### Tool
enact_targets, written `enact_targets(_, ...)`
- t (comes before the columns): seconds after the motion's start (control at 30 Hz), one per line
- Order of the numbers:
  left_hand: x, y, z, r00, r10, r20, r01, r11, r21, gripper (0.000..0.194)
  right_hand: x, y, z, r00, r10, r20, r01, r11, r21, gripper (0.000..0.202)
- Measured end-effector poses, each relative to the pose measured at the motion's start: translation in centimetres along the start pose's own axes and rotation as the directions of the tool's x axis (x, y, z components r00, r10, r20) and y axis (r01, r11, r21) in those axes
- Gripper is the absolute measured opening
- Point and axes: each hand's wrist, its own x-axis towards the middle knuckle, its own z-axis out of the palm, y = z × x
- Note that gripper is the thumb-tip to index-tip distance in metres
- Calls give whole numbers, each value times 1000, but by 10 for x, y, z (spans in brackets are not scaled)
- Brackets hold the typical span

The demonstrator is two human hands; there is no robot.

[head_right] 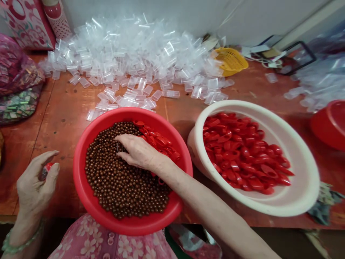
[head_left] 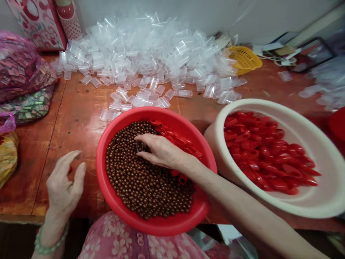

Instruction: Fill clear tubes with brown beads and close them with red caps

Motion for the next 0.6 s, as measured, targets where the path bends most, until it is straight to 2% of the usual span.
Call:
enact_targets(0.07, 5, 33, 6, 998, 66, 5, -64, 986, -152, 29, 0, -2, -6, 998, -24, -63, 24, 1000, -2, 33)
enact_targets(0.1, 9, 46, 11, 995, 91, 37, -80, 969, -232, 28, -1, -3, -8, 998, -41, -53, 40, 999, -21, 30)
enact_targets(0.2, 22, 68, 31, 960, 170, 224, -62, 905, -420, 36, -3, -9, -11, 995, -87, 40, 90, 994, -67, 22)
enact_targets(0.33, 40, 72, 56, 865, 271, 423, -57, 889, -454, 56, -8, -15, -12, 998, -63, 31, 64, 997, -43, 23)
enact_targets(0.47, 49, 70, 68, 824, 297, 482, -70, 898, -435, 65, -12, -19, -13, 997, -58, 51, 58, 998, -4, 26)
enact_targets(0.6, 51, 69, 71, 780, 310, 544, -63, 903, -425, 69, -16, -28, -14, 997, -41, 70, 42, 999, -4, 24)
